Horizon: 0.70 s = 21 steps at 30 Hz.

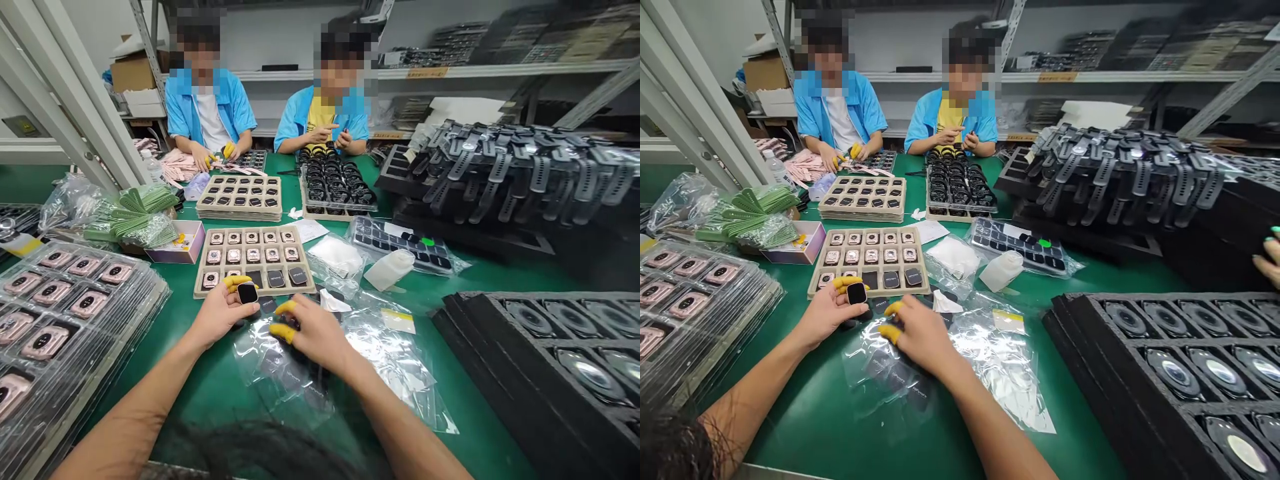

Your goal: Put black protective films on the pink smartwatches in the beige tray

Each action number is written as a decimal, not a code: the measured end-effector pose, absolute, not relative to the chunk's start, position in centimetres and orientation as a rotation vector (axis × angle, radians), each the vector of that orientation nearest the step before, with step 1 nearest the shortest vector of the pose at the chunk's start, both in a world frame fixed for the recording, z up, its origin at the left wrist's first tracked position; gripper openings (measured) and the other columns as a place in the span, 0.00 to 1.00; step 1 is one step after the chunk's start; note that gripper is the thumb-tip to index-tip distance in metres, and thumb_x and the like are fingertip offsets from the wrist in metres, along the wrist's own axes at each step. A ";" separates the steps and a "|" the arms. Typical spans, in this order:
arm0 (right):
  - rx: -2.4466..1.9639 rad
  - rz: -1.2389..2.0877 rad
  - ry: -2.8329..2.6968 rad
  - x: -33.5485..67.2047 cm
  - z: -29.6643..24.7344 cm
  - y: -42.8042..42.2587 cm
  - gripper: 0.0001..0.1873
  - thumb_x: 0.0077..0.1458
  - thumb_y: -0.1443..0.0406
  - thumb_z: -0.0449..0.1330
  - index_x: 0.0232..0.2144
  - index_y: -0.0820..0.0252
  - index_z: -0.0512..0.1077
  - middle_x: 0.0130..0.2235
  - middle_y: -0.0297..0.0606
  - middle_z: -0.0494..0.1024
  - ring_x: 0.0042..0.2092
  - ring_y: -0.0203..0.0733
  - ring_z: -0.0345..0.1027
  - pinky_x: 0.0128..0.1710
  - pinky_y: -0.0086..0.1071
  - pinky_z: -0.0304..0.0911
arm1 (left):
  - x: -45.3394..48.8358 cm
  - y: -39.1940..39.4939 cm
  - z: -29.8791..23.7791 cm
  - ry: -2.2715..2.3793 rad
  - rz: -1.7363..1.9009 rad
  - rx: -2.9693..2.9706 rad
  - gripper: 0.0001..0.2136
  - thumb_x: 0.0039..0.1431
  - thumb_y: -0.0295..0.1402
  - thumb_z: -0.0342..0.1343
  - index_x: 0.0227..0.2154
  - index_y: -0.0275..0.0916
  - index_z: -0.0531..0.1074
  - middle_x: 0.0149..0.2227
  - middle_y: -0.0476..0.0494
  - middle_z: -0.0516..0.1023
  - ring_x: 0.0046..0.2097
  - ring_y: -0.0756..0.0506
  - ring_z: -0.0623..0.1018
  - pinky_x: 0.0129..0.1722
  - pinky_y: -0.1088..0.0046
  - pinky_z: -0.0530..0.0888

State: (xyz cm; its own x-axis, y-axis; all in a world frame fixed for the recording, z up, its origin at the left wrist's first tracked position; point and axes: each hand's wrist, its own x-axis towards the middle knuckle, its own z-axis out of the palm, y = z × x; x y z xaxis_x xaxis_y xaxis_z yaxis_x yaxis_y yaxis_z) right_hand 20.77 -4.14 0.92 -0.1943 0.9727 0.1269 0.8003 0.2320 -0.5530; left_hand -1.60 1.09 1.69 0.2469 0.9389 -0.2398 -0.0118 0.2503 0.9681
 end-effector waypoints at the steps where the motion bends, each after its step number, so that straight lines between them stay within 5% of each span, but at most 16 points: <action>1: -1.746 0.400 -1.961 21.5 0.9 -3.8 0.09 0.61 0.56 0.63 0.40 0.52 0.77 0.39 0.36 0.78 0.38 0.42 0.73 0.32 0.32 0.60 | -1.5 0.9 1.7 1.114 0.865 1.107 0.32 0.44 0.32 0.75 0.52 0.38 0.69 0.44 0.41 0.83 0.46 0.44 0.83 0.48 0.67 0.79; 7: -2.351 0.103 -1.634 26.9 0.9 -2.5 0.06 0.56 0.67 0.61 0.36 0.56 0.79 0.37 0.44 0.79 0.36 0.48 0.71 0.29 0.35 0.53 | -0.1 -0.5 1.4 1.078 0.834 1.110 0.32 0.40 0.30 0.75 0.49 0.38 0.68 0.42 0.42 0.83 0.40 0.46 0.83 0.43 0.70 0.78; 15: -1.345 0.232 -1.947 21.1 0.6 -3.8 0.09 0.65 0.64 0.57 0.40 0.53 0.78 0.37 0.38 0.80 0.39 0.43 0.73 0.38 0.33 0.66 | 0.9 -1.2 -0.5 1.052 0.776 1.238 0.28 0.39 0.26 0.72 0.46 0.36 0.73 0.32 0.48 0.81 0.32 0.48 0.81 0.35 0.73 0.76; 21: -1.320 0.138 -1.953 19.1 -0.8 -3.9 0.09 0.66 0.63 0.58 0.40 0.53 0.79 0.37 0.39 0.79 0.40 0.43 0.73 0.38 0.33 0.67 | 0.9 -1.2 -0.5 1.051 0.781 1.211 0.28 0.37 0.25 0.72 0.46 0.35 0.75 0.29 0.50 0.80 0.31 0.48 0.81 0.34 0.74 0.76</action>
State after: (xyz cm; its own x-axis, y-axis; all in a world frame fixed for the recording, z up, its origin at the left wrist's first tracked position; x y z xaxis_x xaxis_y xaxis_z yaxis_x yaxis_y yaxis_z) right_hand 19.11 -3.89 -0.77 -0.1764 0.8320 0.5260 0.7500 0.4597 -0.4756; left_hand 0.87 -1.21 -0.53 0.3471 0.9127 -0.2159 0.0564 0.2095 0.9762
